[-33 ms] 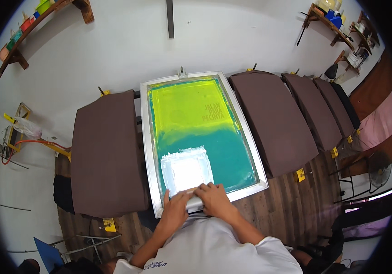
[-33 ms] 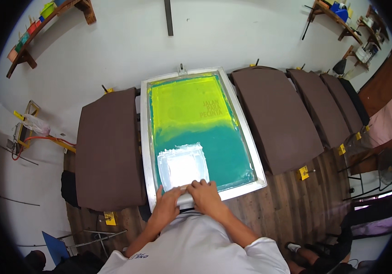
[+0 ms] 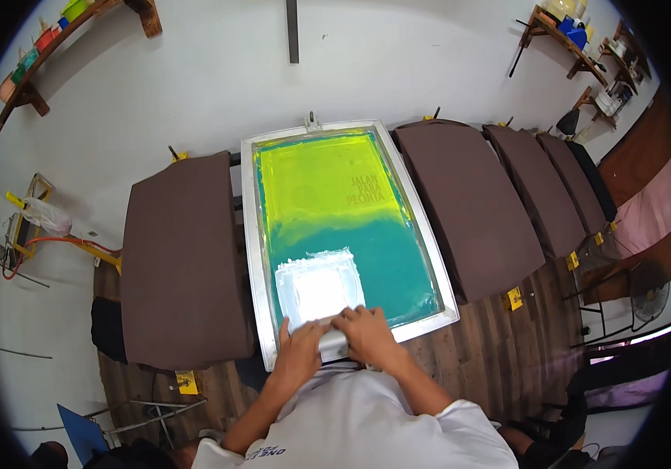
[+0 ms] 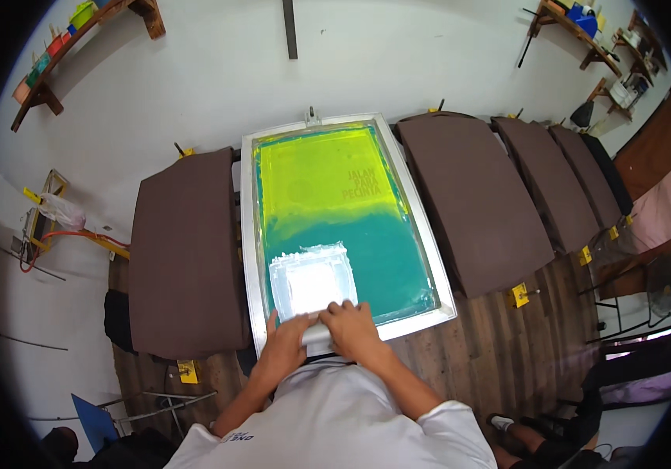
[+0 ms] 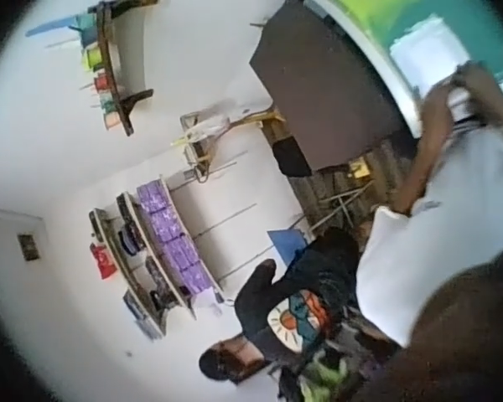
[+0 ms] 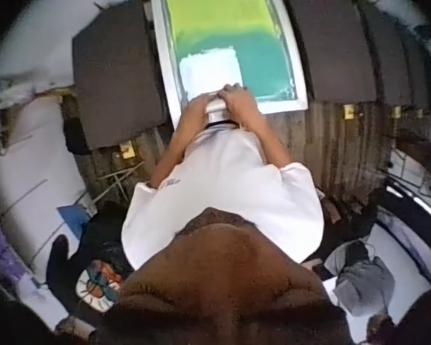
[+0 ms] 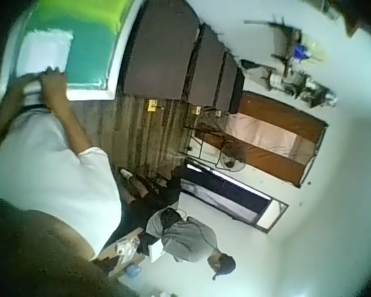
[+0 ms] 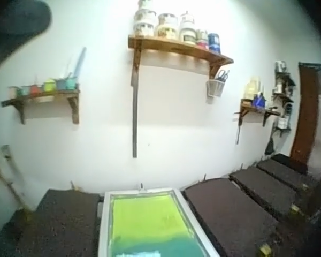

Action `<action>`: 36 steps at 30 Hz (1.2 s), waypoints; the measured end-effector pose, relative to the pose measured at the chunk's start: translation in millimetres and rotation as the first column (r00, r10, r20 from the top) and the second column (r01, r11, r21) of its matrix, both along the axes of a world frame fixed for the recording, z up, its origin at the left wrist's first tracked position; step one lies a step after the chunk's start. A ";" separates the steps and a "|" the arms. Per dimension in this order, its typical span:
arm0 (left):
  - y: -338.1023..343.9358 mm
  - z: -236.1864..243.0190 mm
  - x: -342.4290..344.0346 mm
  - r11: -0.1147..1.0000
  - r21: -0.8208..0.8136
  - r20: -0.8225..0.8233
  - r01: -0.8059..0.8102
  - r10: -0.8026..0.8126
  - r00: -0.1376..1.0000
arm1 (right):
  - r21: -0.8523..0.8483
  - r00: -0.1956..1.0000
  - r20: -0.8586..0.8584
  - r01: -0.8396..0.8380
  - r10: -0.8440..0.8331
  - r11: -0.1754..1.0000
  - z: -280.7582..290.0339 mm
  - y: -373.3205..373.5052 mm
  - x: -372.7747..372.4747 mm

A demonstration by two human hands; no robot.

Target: Applying ink to a t-shirt using a screen printing frame and a squeegee.

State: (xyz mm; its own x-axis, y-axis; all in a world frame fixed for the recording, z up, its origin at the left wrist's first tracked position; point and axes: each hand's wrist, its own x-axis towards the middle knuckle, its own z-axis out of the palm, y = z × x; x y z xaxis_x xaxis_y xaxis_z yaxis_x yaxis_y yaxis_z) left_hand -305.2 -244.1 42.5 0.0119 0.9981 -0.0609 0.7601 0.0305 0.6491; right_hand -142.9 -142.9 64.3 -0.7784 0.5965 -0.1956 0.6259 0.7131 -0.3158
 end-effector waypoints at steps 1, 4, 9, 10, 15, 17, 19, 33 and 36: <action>9.1 -4.3 -4.0 0.998 0.065 -0.034 0.002 0.000 0.999 | 0.029 1.000 -0.011 0.000 0.001 1.000 2.3 8.8 -3.2; 50.5 1.7 -20.5 0.997 0.044 -0.041 -0.069 0.071 0.997 | 0.031 1.000 -0.013 0.014 -0.014 0.999 7.4 50.1 -28.4; 76.7 -13.7 -34.3 0.996 -0.010 -0.093 -0.084 0.082 0.992 | 0.038 0.992 -0.102 0.081 -0.077 0.996 -29.5 72.5 -41.3; 66.7 -22.7 -30.7 0.995 0.049 -0.077 -0.089 0.093 0.993 | 0.020 0.992 -0.094 0.089 -0.087 0.996 -30.9 60.9 -37.5; 2.3 -26.4 2.4 0.998 0.024 -0.126 -0.054 0.057 0.990 | 0.074 0.977 -0.182 0.125 -0.109 0.989 -33.3 -10.9 -4.6; -10.6 -10.9 5.9 0.999 -0.003 -0.113 -0.033 0.033 0.993 | 0.063 0.977 -0.191 0.110 -0.096 0.992 -22.9 -21.6 2.6; -11.1 1.4 4.4 0.997 -0.083 -0.058 -0.010 0.005 0.998 | 0.018 0.994 -0.100 0.055 -0.053 0.998 -12.8 -21.5 3.3; 21.6 -41.8 -6.3 0.990 0.116 -0.164 -0.074 0.093 0.982 | 0.188 0.964 -0.241 0.158 -0.111 0.969 -58.8 3.2 -18.6; -5.8 -21.3 7.2 0.996 0.059 -0.134 -0.061 0.069 0.989 | 0.153 0.980 -0.167 0.131 -0.105 0.980 -44.0 -27.4 0.8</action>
